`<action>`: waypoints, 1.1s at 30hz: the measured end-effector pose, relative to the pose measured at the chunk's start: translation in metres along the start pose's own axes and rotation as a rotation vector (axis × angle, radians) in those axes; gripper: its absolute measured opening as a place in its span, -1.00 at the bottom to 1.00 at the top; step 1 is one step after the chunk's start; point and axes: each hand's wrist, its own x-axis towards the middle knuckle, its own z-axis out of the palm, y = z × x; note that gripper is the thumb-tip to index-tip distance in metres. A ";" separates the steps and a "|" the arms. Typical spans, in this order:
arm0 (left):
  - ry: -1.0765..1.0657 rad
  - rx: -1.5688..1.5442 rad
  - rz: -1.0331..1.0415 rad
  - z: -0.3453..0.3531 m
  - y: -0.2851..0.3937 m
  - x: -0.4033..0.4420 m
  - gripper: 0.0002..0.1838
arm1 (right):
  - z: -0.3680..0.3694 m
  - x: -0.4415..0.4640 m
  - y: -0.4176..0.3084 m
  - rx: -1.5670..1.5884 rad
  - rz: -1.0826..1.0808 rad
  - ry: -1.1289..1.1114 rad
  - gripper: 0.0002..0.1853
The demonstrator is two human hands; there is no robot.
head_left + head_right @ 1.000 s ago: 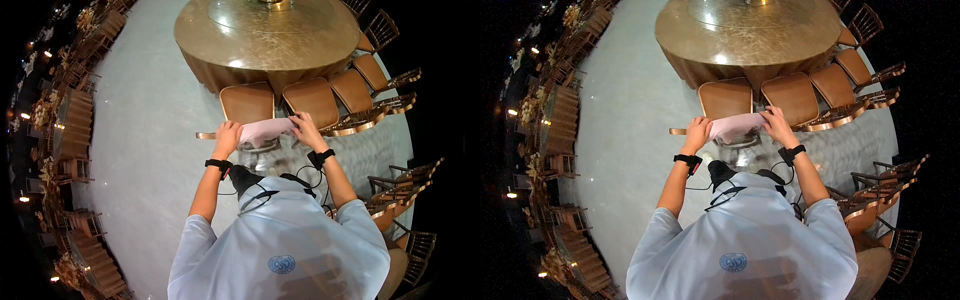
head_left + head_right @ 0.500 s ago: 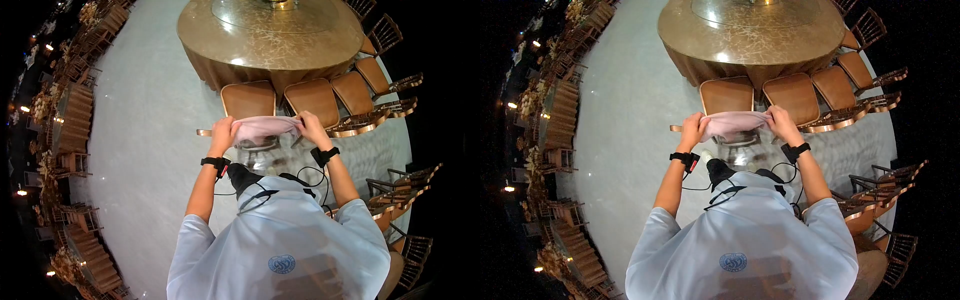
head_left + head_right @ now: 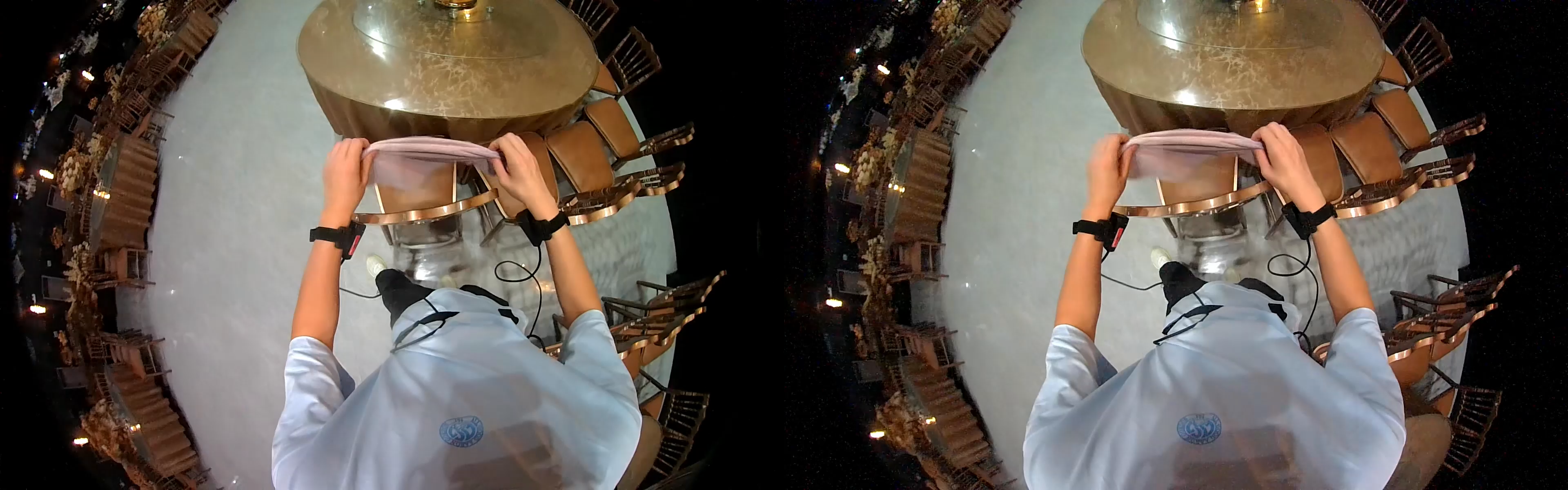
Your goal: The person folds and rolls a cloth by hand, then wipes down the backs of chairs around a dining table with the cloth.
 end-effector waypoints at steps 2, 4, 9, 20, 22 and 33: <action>-0.019 0.064 0.058 -0.007 -0.001 -0.009 -0.87 | 0.004 -0.005 -0.001 -0.060 -0.064 0.003 -0.80; -0.062 0.121 0.145 -0.011 -0.004 -0.030 -0.82 | 0.009 -0.018 -0.001 -0.161 -0.135 -0.034 -0.75; -0.496 0.278 0.159 0.013 -0.019 -0.147 -0.85 | 0.058 -0.098 0.015 -0.191 -0.185 -0.235 -0.77; -0.608 0.177 -0.167 0.013 0.011 -0.126 -0.66 | 0.064 -0.095 -0.012 -0.229 0.055 -0.398 -0.75; -0.532 0.160 -0.083 0.016 0.013 -0.115 -0.59 | 0.066 -0.085 -0.016 -0.192 0.004 -0.297 -0.72; -0.561 0.368 0.068 0.061 -0.011 -0.131 -0.38 | 0.110 -0.073 0.001 -0.157 -0.144 -0.348 -0.44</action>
